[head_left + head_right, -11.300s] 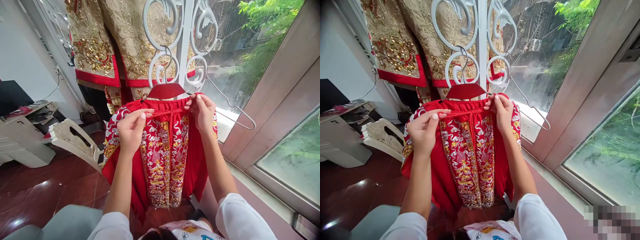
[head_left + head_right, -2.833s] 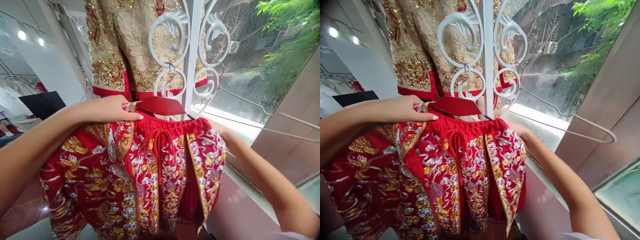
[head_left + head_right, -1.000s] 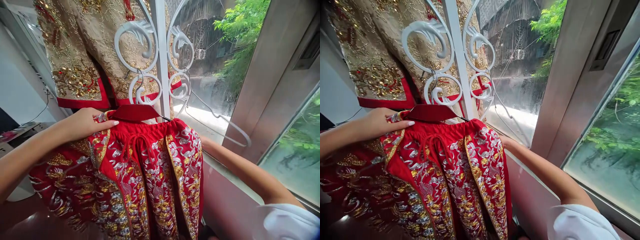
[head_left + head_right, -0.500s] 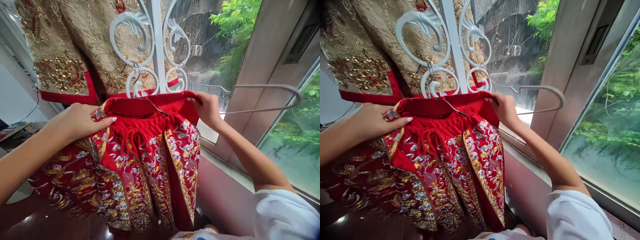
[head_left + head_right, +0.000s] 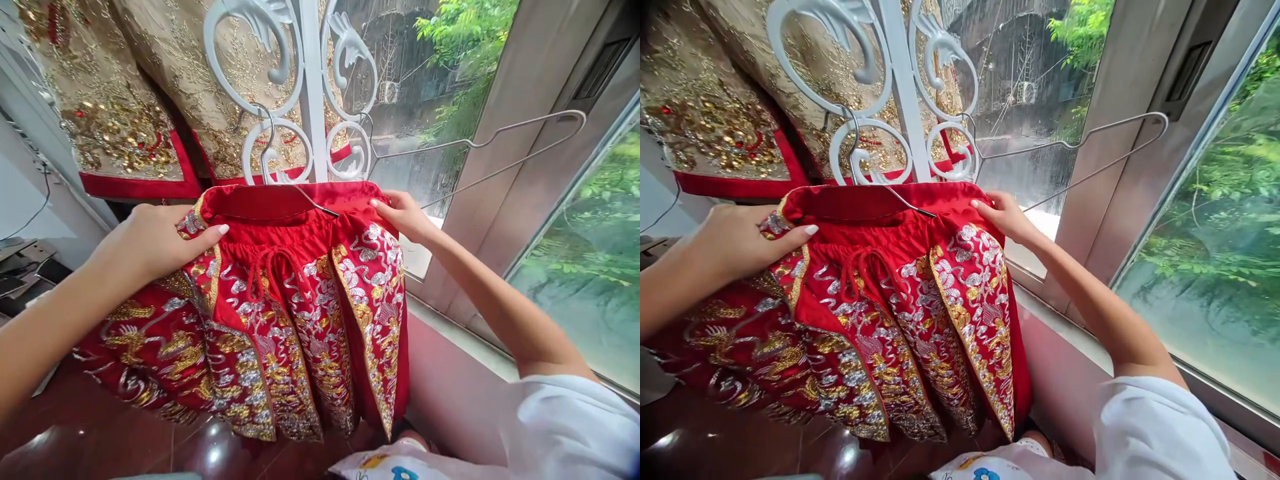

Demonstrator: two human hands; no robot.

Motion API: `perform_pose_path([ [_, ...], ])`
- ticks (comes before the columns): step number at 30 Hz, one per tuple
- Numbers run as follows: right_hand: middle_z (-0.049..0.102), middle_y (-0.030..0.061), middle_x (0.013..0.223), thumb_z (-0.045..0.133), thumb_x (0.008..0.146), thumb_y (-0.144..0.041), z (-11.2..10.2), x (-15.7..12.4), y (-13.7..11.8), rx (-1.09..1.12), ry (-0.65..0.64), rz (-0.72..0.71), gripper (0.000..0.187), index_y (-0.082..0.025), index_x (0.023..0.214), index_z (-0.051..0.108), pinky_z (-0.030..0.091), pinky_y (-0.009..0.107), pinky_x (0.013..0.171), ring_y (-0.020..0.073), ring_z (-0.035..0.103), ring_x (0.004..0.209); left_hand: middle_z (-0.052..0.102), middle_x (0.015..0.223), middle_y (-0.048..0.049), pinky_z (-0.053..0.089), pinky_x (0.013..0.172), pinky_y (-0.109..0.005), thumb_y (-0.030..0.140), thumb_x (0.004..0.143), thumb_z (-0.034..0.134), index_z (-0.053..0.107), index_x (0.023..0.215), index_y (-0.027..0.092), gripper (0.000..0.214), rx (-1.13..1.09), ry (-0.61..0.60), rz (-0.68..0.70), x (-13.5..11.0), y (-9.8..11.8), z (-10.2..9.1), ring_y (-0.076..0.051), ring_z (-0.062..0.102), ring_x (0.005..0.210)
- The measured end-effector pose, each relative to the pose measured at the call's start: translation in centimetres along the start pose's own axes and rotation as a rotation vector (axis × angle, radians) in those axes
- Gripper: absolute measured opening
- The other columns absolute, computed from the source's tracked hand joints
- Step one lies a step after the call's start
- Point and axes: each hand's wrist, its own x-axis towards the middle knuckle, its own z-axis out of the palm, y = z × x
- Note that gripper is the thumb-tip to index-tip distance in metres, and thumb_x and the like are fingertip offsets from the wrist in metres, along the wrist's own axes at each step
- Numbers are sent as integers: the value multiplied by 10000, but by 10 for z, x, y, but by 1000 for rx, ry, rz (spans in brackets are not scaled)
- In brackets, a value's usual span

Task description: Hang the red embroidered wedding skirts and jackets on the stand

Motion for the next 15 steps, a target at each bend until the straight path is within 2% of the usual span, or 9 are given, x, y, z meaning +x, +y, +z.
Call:
perform_pose_path([
  [2, 645, 25, 803, 754, 657, -408, -9, -9, 8, 236, -185, 130, 368, -164, 896, 615, 482, 276, 693, 127, 577, 694, 561, 676, -62, 298, 656, -253, 548, 789, 412, 649, 904, 132, 492, -29, 14, 5, 0, -1, 2, -193, 478, 654],
  [4, 672, 34, 810, 825, 551, -353, -17, -16, 17, 367, -307, 261, 426, -151, 876, 638, 506, 292, 751, 131, 608, 701, 567, 692, -58, 302, 659, -242, 532, 793, 410, 644, 919, 132, 480, -49, 14, 24, -2, -2, 2, -185, 485, 666],
  [6, 677, 39, 756, 837, 515, -335, -21, -21, 24, 362, -414, 358, 393, -131, 797, 653, 508, 304, 770, 140, 616, 692, 568, 704, -56, 310, 665, -233, 517, 803, 396, 635, 973, 122, 492, -64, 9, 24, -5, 0, 1, -181, 493, 681],
  [8, 674, 44, 718, 819, 533, -340, -22, -22, 29, 265, -440, 380, 345, -118, 748, 664, 499, 304, 750, 148, 609, 684, 580, 733, -57, 326, 682, -226, 514, 810, 377, 619, 1042, 116, 521, -78, 9, 25, -8, 3, 1, -182, 508, 702],
  [10, 657, 36, 690, 768, 595, -363, -18, -23, 32, 149, -341, 333, 300, -117, 728, 661, 472, 283, 685, 140, 579, 659, 602, 779, -61, 343, 696, -225, 518, 791, 371, 602, 1100, 119, 555, -74, 65, 9, -11, 6, 4, -187, 523, 725],
  [12, 607, 10, 638, 663, 699, -391, -12, -24, 33, 23, -160, 240, 267, -127, 698, 627, 410, 255, 602, 116, 514, 603, 604, 796, -46, 348, 689, -230, 512, 758, 388, 596, 1128, 142, 563, -46, 169, -26, -12, 7, 10, -187, 520, 719],
  [15, 515, -8, 585, 494, 820, -341, -5, -29, 28, -283, 106, 97, 283, -141, 624, 535, 307, 237, 562, 95, 418, 570, 486, 638, 2, 300, 628, -239, 519, 757, 437, 625, 1051, 199, 474, -15, 262, -45, -9, 1, 20, -168, 433, 609],
])
